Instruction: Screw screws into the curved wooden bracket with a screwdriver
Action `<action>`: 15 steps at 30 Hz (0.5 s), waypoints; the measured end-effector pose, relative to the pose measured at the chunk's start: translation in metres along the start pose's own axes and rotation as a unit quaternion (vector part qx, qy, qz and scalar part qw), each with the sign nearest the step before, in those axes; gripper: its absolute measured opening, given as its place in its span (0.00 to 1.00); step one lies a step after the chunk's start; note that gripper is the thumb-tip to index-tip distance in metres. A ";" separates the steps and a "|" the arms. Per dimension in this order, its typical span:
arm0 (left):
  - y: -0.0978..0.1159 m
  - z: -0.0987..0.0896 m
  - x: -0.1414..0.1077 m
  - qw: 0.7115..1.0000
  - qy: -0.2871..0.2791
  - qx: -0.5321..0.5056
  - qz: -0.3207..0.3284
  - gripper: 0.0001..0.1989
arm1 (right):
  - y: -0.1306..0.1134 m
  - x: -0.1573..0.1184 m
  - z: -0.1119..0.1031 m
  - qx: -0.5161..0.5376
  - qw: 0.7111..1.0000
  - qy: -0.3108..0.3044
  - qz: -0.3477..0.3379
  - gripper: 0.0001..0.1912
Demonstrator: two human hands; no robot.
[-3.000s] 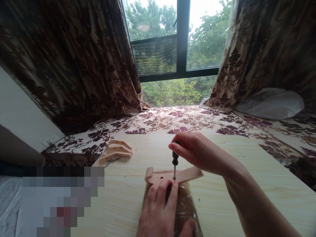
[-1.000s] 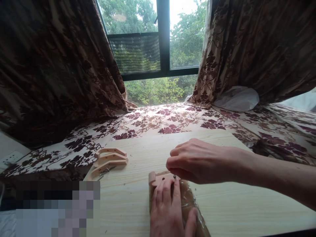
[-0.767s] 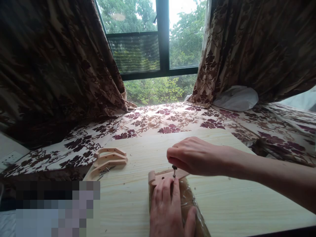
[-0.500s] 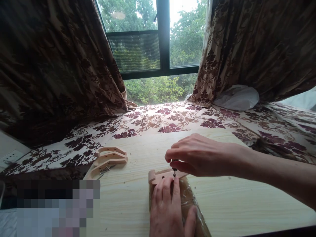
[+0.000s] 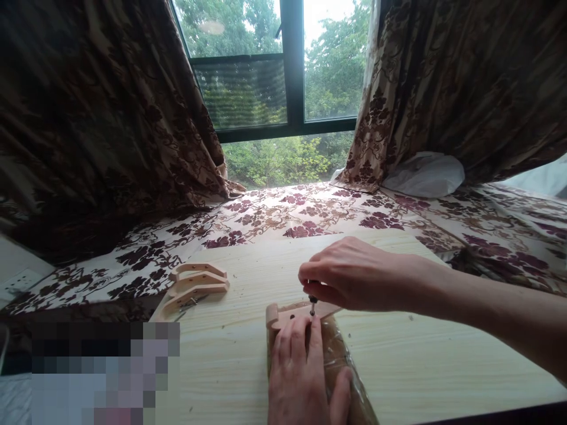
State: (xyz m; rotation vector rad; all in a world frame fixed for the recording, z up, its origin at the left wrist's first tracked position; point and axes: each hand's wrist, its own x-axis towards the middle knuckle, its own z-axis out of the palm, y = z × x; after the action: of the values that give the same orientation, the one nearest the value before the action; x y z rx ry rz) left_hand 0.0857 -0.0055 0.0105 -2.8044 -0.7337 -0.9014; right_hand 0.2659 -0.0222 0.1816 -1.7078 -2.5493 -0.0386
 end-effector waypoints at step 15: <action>0.001 0.000 0.000 1.000 -0.003 0.002 -0.004 0.32 | 0.000 0.001 0.004 -0.017 0.999 0.001 0.033 0.12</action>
State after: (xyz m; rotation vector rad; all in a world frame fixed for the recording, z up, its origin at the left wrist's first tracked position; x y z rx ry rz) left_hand 0.0864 -0.0063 0.0108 -2.8045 -0.7473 -0.8914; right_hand 0.2650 -0.0210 0.1778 -1.8009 -2.5034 -0.0794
